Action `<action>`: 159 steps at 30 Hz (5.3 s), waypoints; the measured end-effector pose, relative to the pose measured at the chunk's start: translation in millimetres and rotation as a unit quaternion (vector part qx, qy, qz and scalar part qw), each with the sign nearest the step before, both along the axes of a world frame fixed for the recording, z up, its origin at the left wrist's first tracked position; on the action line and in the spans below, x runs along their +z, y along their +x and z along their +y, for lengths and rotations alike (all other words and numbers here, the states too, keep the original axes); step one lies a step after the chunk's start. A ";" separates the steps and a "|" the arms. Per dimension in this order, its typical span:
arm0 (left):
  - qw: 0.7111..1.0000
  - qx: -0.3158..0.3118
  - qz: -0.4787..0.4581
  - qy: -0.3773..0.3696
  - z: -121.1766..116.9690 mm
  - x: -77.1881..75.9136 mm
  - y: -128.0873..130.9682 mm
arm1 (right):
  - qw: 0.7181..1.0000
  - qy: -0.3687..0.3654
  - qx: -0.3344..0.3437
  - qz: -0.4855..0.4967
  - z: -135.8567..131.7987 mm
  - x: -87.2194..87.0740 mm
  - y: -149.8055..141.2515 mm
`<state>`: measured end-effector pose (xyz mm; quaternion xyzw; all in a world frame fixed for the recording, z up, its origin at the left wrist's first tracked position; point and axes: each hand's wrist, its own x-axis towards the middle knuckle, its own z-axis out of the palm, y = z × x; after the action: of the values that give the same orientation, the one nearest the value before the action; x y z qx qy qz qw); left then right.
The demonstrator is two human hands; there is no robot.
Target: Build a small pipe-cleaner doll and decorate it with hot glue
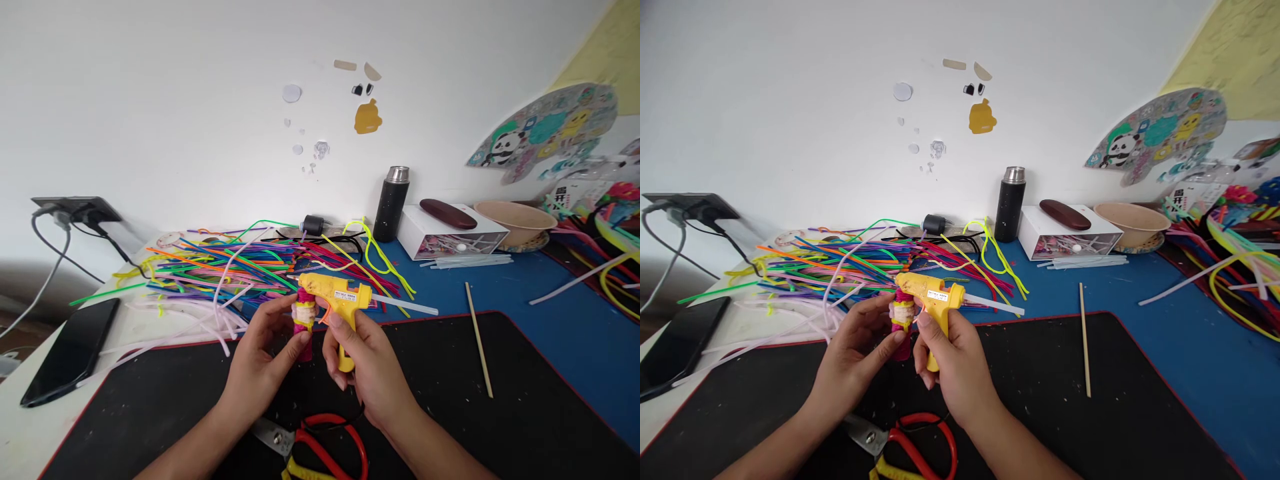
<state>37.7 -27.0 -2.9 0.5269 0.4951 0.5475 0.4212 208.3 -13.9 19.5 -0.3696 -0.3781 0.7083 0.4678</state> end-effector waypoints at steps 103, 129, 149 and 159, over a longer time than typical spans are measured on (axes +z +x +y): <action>1.000 -0.001 0.010 0.008 0.7 -2.2 -1.3 | 1.000 -0.003 0.001 -0.016 0.9 0.0 0.9; 1.000 -0.003 0.018 0.006 0.9 -6.4 -3.1 | 1.000 -0.005 0.000 -0.015 0.4 -1.7 0.5; 1.000 0.000 0.011 0.008 1.3 -3.0 -1.3 | 1.000 -0.001 0.002 -0.011 -0.1 1.3 0.7; 1.000 -0.005 0.006 0.011 2.0 -3.7 -1.1 | 1.000 -0.004 -0.004 -0.017 -0.7 2.5 0.4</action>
<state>36.6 -25.0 -6.6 0.5372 0.4891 0.5475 0.4153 208.7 -14.6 22.0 -0.3846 -0.3817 0.7018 0.4625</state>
